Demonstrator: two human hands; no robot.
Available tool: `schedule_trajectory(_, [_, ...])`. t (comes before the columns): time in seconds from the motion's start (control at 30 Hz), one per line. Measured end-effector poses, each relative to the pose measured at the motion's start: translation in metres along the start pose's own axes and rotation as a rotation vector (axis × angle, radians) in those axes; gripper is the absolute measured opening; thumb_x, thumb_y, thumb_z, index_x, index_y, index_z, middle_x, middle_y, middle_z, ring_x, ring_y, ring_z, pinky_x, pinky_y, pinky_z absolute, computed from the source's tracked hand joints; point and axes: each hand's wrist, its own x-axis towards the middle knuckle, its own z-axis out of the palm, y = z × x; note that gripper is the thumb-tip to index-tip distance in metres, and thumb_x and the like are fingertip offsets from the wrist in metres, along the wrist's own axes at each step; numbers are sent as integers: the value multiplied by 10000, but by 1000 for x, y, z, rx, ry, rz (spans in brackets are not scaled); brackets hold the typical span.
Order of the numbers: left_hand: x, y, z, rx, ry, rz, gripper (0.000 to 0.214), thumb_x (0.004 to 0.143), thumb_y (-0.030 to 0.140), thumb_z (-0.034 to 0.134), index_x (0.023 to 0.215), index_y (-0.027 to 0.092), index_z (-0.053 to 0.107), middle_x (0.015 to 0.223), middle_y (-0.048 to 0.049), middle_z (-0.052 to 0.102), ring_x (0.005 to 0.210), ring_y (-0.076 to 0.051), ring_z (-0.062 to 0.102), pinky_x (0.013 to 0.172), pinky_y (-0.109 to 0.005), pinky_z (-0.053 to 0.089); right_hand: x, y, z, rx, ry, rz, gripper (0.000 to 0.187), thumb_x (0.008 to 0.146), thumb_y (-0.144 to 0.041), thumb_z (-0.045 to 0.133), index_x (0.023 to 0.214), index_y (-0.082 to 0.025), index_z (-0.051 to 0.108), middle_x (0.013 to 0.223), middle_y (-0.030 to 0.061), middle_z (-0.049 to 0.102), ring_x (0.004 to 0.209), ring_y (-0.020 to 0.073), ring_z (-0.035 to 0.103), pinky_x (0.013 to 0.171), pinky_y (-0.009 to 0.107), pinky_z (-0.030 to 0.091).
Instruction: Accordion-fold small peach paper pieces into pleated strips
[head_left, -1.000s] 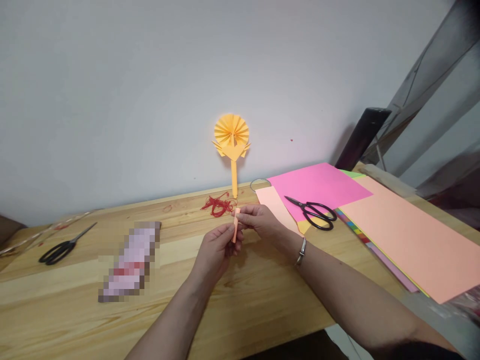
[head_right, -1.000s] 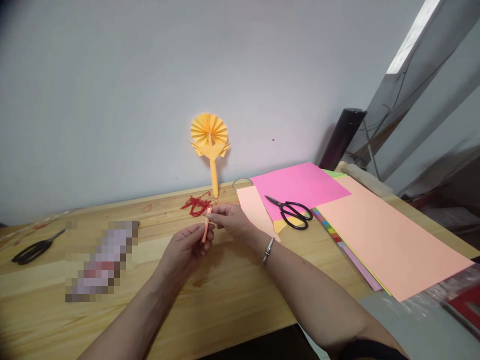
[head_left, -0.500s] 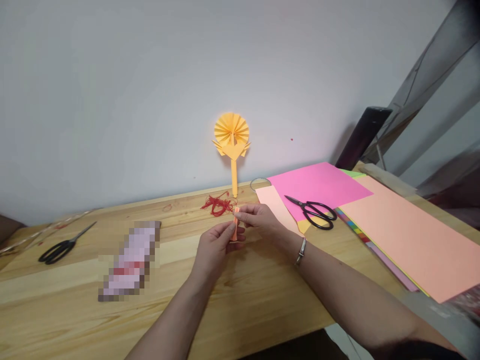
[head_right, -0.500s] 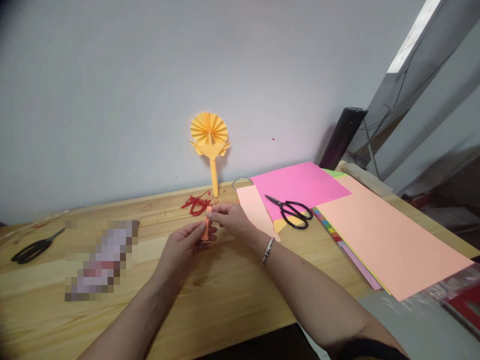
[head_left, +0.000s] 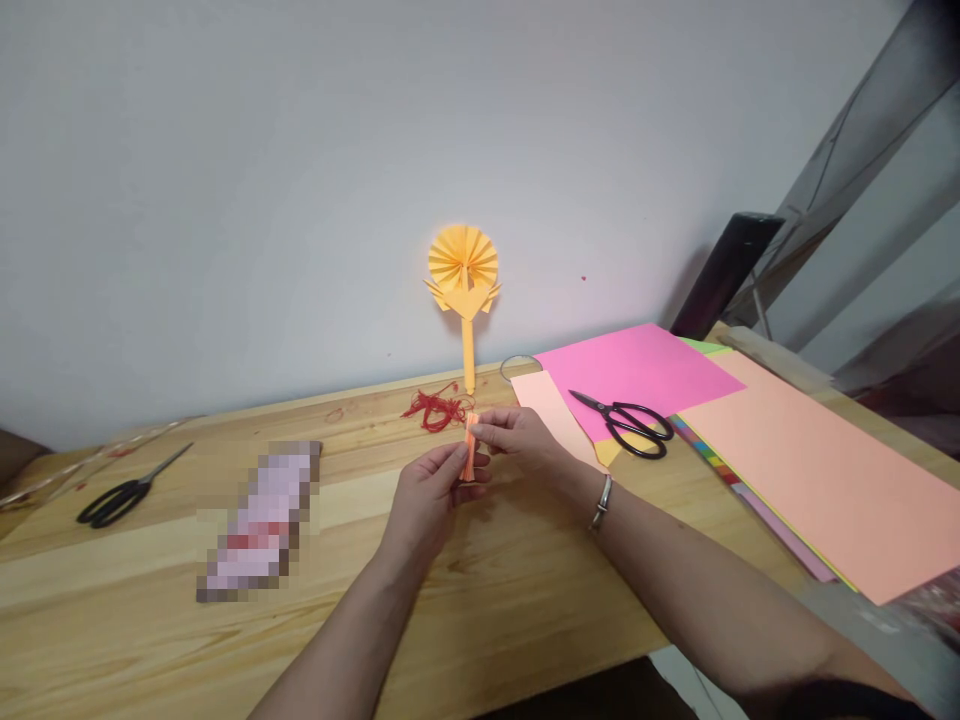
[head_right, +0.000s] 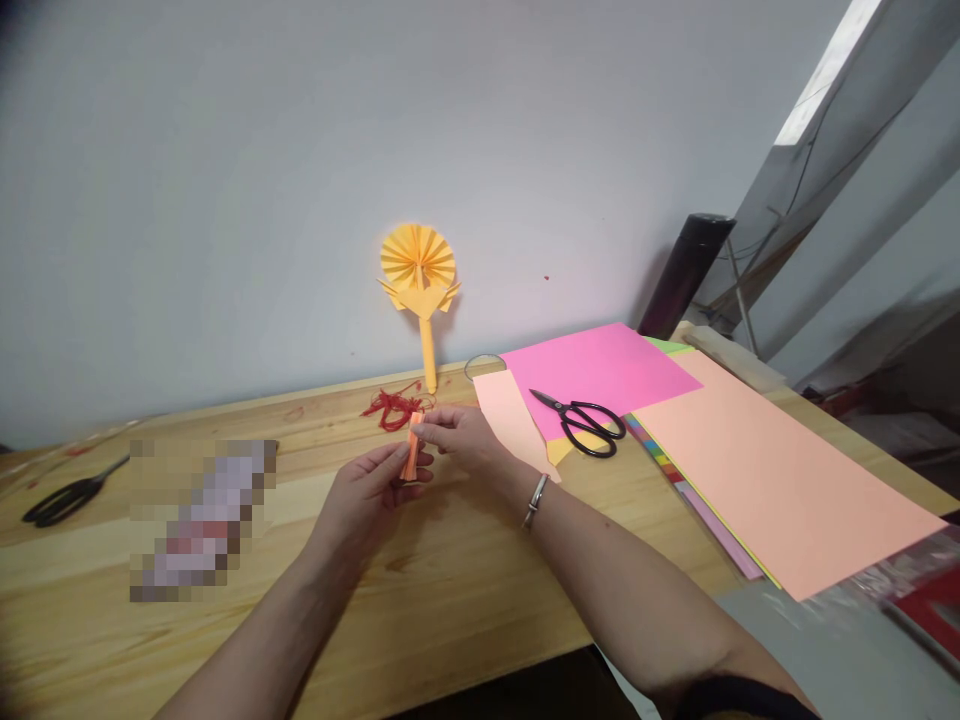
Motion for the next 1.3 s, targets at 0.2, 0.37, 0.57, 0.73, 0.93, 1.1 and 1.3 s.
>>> schedule_trajectory(0.2, [0,0,-1,40,34,18,346,664,385,738,869,111,687,768,-67,679,616,-115,607,542,-201,494,-1,-1,0,-4,3,2,286,755,-431,621,715,-148,617,615,-30,488,574,81,375,575,231,301])
schedule_trajectory(0.37, [-3,1,1,46,33,17,333,654,394,744,828,115,687,739,-51,668,608,-104,590,552,-199,490,0,0,0,-3,4,-4,286,748,-429,626,710,-146,625,610,-28,496,571,83,384,569,232,300])
schedule_trajectory(0.57, [-2,3,3,43,22,19,305,638,396,755,741,119,678,673,-20,637,545,-82,555,539,-200,478,3,5,-1,-2,-4,-19,257,732,-408,646,719,-152,641,602,-27,528,575,86,412,581,231,316])
schedule_trajectory(0.73, [-2,2,2,63,16,25,301,637,400,752,738,126,678,676,-14,630,546,-83,552,534,-201,472,2,3,-1,3,-19,-25,242,738,-389,644,698,-150,637,588,-28,536,578,86,432,581,227,323])
schedule_trajectory(0.93, [-2,2,2,80,38,28,308,610,406,761,725,133,676,662,-9,628,544,-89,547,538,-214,472,0,-1,0,-27,15,3,256,714,-403,649,677,-151,628,574,-32,525,560,87,437,571,233,337])
schedule_trajectory(1.1, [-3,2,2,79,35,32,301,608,395,763,730,133,678,665,-11,628,544,-89,542,536,-212,464,-1,-1,0,-20,-11,-3,267,726,-417,638,679,-154,617,576,-33,521,551,87,432,566,234,336])
schedule_trajectory(1.3, [-3,2,2,75,32,34,293,619,390,761,738,135,680,673,-9,627,552,-86,543,535,-203,460,0,2,0,-8,-16,-24,272,732,-419,636,683,-151,619,582,-29,535,564,90,437,575,230,342])
